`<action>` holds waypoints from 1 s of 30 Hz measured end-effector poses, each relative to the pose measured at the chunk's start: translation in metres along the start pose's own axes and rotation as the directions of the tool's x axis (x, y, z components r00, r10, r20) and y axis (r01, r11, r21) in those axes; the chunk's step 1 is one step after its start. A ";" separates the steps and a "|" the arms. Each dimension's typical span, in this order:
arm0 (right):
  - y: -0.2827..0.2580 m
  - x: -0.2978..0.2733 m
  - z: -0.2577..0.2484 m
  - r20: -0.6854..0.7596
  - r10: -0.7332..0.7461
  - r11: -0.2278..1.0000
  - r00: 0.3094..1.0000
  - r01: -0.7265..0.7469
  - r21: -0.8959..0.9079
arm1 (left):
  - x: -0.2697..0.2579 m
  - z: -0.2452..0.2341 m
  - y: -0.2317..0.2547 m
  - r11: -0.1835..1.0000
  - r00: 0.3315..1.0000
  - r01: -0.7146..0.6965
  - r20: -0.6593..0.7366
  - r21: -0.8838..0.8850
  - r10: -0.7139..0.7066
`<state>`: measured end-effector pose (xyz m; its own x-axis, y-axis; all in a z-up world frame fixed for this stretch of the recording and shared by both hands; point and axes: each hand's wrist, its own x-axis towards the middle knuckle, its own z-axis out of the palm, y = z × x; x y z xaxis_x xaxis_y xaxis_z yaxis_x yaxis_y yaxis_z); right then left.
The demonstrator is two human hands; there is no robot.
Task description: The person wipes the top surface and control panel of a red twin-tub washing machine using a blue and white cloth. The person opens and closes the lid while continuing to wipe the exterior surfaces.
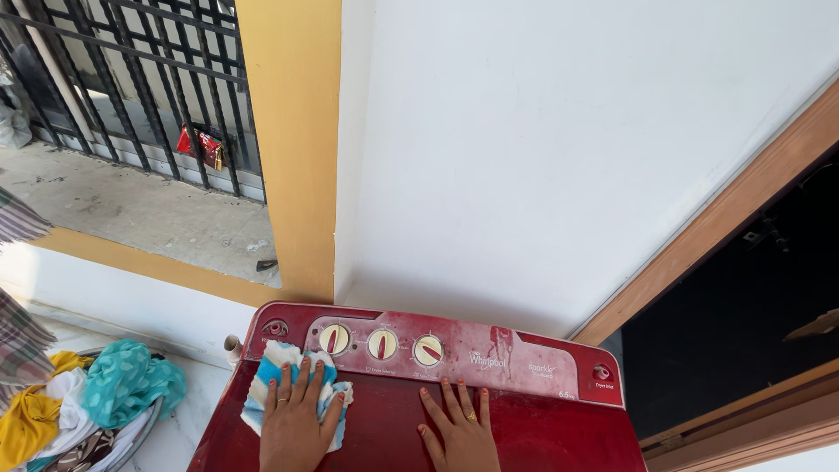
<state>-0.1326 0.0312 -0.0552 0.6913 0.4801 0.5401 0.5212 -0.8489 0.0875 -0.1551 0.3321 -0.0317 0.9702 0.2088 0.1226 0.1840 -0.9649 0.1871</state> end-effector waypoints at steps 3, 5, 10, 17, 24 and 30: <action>0.022 -0.006 -0.004 0.171 0.293 0.955 0.941 -0.280 -0.099 | -0.008 0.023 0.045 0.970 0.980 -0.171 -0.129 -0.171 0.150; 0.033 -0.008 -0.003 0.476 0.541 0.836 0.693 -0.507 -0.212 | -0.011 0.021 0.072 0.924 0.956 -0.289 -0.118 -0.250 0.267; 0.045 -0.021 0.016 0.287 0.541 0.812 0.790 -0.580 0.065 | -0.022 -0.014 0.119 0.887 0.915 -0.250 0.204 -0.388 0.348; 0.045 -0.028 0.020 0.245 0.514 0.778 0.822 -0.567 0.270 | -0.012 0.047 0.119 0.941 0.959 -0.236 -0.214 -0.244 0.185; 0.063 -0.021 -0.029 0.417 0.327 0.858 0.848 -0.451 0.245 | -0.026 0.077 0.198 0.798 0.853 -0.514 -0.282 -0.313 0.439; 0.101 -0.041 -0.043 0.040 0.273 0.962 0.961 -0.274 0.016 | -0.030 0.061 0.192 0.869 0.895 -0.411 0.061 -0.277 0.442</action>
<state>-0.1294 -0.0837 -0.0325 0.8270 0.2381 0.5093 0.3197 -0.9444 -0.0775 -0.1396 0.1309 -0.0590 0.9591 -0.2496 0.1333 -0.2821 -0.8799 0.3823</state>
